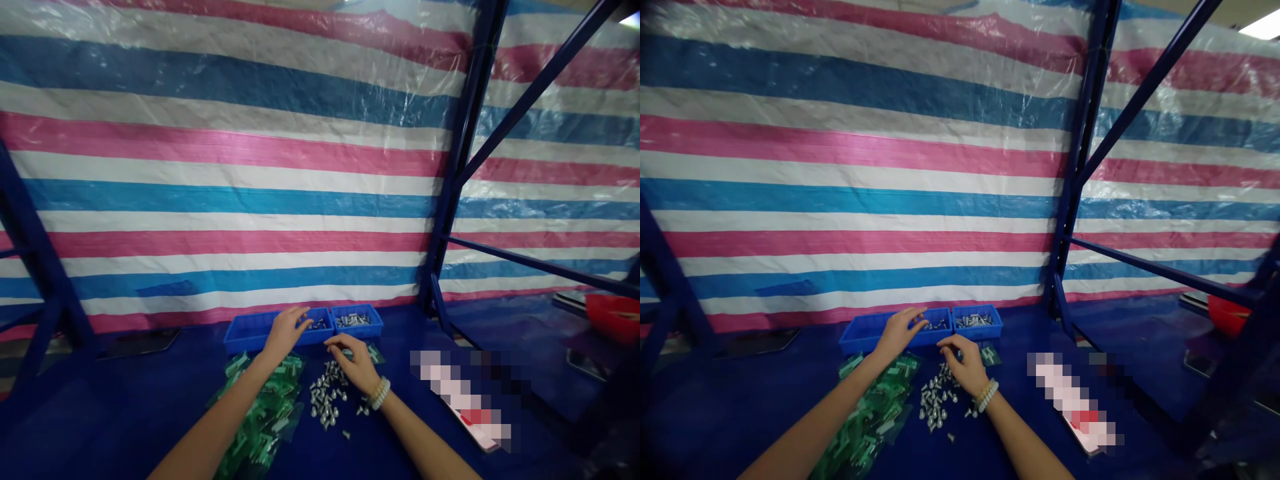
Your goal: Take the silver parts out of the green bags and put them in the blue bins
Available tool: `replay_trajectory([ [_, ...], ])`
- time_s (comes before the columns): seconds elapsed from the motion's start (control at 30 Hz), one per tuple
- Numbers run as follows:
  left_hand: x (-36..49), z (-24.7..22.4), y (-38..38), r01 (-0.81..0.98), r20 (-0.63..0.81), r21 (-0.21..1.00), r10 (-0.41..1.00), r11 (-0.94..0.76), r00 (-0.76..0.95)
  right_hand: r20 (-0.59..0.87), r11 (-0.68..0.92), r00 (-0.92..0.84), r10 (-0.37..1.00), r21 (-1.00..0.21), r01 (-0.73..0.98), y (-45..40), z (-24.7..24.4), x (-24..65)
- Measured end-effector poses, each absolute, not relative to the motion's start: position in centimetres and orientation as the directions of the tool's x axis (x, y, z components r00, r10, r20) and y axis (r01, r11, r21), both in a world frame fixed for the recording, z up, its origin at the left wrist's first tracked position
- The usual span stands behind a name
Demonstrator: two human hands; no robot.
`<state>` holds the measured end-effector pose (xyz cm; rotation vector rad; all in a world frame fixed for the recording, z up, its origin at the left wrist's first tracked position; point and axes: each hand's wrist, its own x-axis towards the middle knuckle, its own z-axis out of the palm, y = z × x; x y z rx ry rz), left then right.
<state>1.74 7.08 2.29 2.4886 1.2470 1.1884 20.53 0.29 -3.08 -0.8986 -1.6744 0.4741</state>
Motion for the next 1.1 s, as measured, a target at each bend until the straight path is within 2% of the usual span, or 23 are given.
replay_trajectory([
  [0.07,1.3,2.0,6.0,0.623,0.517,0.373,0.712,-0.687,0.476,0.638,0.625,-0.071,0.767,-0.715,0.315,0.2,-3.1,20.5],
  [0.17,0.6,1.1,3.3,0.617,0.303,0.290,0.682,-0.731,0.666,0.644,0.630,-0.067,0.762,-0.713,0.310,0.2,-3.0,20.4],
  [0.27,0.2,0.6,1.1,0.619,0.164,0.273,0.669,-0.737,0.725,0.654,0.641,-0.074,0.753,-0.703,0.308,0.1,-3.1,20.3],
  [0.4,0.5,0.0,0.4,0.599,0.115,0.299,0.651,-0.743,0.750,0.657,0.640,-0.064,0.751,-0.701,0.314,0.2,-3.1,20.2],
  [0.57,0.7,-1.1,1.1,0.590,0.170,0.374,0.678,-0.716,0.715,0.659,0.640,-0.060,0.750,-0.699,0.320,0.1,-3.0,20.3],
  [0.7,0.7,-1.4,1.2,0.511,0.243,0.471,0.663,-0.719,0.708,0.662,0.643,-0.065,0.747,-0.693,0.327,0.1,-2.9,20.3],
  [0.83,1.1,-1.1,1.1,0.358,0.363,0.707,0.748,-0.610,0.556,0.670,0.651,-0.073,0.739,-0.681,0.334,-0.2,-2.7,20.3],
  [0.9,1.3,-1.1,1.0,0.231,0.345,0.845,0.821,-0.483,0.454,0.688,0.672,-0.085,0.720,-0.662,0.332,-0.5,-2.4,20.2],
  [0.97,1.4,-1.2,1.1,0.124,0.276,0.930,0.880,-0.346,0.387,0.710,0.702,-0.109,0.696,-0.639,0.314,-0.8,-2.0,20.1],
  [1.1,1.3,-1.6,1.1,0.034,0.182,0.979,0.932,-0.203,0.315,0.727,0.742,-0.167,0.666,-0.623,0.248,-1.4,-1.5,19.8],
])
